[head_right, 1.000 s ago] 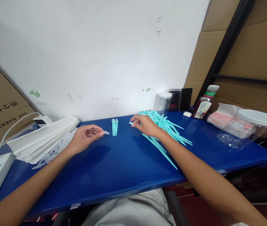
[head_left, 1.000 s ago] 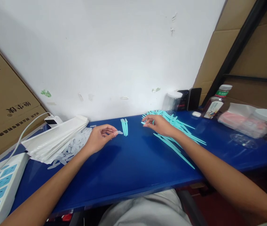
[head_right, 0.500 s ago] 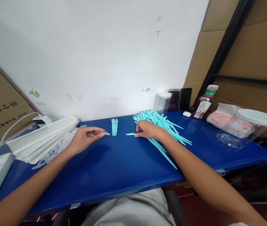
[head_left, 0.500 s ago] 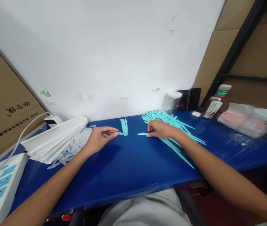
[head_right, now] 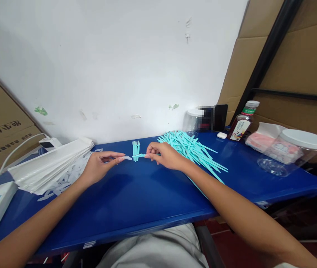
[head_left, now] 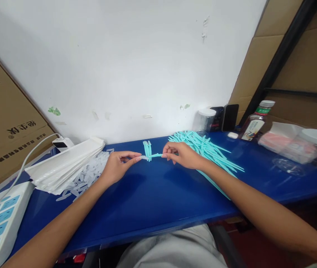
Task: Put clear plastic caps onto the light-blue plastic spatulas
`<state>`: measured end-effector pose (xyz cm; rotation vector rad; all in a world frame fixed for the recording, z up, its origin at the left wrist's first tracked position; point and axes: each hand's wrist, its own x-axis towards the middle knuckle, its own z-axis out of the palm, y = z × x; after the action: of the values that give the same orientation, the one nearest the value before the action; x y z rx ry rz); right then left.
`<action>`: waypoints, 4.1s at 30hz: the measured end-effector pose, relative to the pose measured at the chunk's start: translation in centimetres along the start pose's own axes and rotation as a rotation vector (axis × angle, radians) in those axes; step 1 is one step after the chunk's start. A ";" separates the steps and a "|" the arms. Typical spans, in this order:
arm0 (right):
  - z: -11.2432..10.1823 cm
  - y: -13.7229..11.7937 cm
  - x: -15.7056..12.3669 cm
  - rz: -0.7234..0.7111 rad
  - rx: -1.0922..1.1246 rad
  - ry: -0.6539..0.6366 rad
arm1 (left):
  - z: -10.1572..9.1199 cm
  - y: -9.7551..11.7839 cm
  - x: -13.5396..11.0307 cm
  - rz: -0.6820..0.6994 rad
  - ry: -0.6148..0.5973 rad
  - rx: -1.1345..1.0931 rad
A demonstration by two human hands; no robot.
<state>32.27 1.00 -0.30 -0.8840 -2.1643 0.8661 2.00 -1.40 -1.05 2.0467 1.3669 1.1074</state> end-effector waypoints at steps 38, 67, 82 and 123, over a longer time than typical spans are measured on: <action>2.7 -1.2 -0.1 -0.064 0.126 0.098 | 2.1 1.3 -1.0 -0.139 -0.036 -0.307; 1.1 1.2 0.6 0.337 -0.055 0.084 | -4.3 -2.8 1.8 0.029 0.074 0.652; 0.2 2.5 1.5 0.163 -0.217 0.018 | -6.5 -5.6 2.6 -0.112 -0.352 0.630; -5.7 4.9 0.4 0.265 -0.861 0.020 | -3.2 -1.3 1.3 0.085 -0.064 0.259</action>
<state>37.92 5.93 -0.60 -1.5959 -2.4402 -0.0244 -1.10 0.10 0.39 2.3210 1.4682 0.9293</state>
